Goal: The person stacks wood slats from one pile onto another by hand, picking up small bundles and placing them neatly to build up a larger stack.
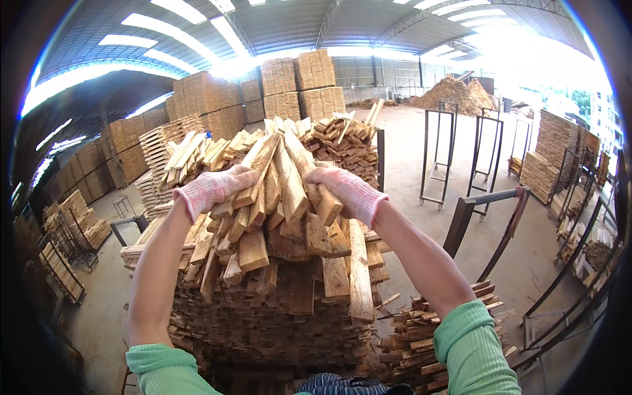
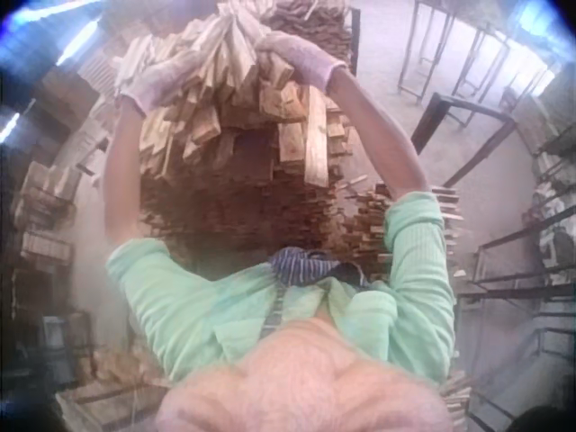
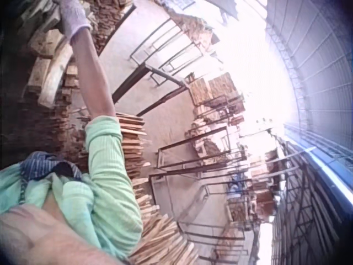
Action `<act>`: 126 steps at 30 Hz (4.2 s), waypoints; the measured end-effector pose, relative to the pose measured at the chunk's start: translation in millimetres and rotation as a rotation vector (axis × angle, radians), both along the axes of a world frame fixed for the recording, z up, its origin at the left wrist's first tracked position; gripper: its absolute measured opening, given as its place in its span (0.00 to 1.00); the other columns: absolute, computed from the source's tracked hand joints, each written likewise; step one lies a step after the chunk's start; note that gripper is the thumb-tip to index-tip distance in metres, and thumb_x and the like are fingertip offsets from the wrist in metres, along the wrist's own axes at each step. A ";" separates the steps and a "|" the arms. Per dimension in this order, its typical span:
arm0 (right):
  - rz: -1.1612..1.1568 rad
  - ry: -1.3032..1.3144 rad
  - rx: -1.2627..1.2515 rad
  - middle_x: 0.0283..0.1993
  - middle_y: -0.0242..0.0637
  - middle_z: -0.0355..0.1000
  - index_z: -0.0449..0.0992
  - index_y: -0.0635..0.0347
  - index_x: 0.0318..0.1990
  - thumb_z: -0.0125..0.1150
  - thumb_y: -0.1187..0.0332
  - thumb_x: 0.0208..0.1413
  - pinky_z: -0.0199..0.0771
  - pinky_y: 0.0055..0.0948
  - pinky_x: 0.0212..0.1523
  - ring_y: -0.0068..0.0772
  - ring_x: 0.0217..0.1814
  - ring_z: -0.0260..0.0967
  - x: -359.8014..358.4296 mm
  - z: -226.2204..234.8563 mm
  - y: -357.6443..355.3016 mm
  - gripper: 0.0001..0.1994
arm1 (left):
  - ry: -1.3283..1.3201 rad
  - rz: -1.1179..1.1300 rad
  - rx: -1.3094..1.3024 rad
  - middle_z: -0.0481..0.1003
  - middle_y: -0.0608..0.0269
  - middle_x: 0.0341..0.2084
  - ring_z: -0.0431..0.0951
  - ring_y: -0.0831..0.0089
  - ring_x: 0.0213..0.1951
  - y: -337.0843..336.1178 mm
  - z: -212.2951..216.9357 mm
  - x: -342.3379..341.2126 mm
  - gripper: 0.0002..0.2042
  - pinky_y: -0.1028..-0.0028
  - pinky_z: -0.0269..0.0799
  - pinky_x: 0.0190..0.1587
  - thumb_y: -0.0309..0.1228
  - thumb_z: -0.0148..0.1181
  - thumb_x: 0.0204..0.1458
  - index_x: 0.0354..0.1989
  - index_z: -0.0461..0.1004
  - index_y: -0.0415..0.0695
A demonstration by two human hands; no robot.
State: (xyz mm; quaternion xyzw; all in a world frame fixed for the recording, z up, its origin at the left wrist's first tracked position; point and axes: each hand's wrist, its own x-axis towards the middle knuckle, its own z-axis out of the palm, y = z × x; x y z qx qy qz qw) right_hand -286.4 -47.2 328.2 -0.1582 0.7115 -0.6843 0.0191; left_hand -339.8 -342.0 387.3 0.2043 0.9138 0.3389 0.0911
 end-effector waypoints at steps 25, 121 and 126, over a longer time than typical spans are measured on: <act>-0.050 0.585 1.160 0.54 0.46 0.68 0.69 0.54 0.58 0.47 0.69 0.68 0.76 0.40 0.51 0.49 0.54 0.74 -4.7 -114.1 77.3 0.14 | 0.180 0.077 -0.037 0.70 0.56 0.56 0.68 0.65 0.59 6.2 -3.4 17.9 0.31 0.65 0.61 0.65 0.64 0.49 0.60 0.62 0.68 0.54; 0.213 -1.497 1.901 0.52 0.57 0.77 0.79 0.60 0.51 0.56 0.41 0.59 0.73 0.46 0.59 0.57 0.60 0.73 743.5 -733.3 99.0 0.30 | -0.324 0.029 -0.383 0.80 0.51 0.40 0.81 0.56 0.34 -284.4 -1275.8 615.6 0.15 0.60 0.79 0.37 0.36 0.59 0.55 0.50 0.77 0.44; -0.506 -0.426 1.622 0.57 0.55 0.73 0.70 0.64 0.61 0.56 0.64 0.63 0.68 0.44 0.63 0.58 0.61 0.69 627.7 -750.7 86.7 0.21 | -1.054 0.928 0.476 0.76 0.64 0.35 0.77 0.70 0.31 -257.7 -1181.1 590.0 0.21 0.68 0.76 0.32 0.40 0.58 0.58 0.58 0.70 0.48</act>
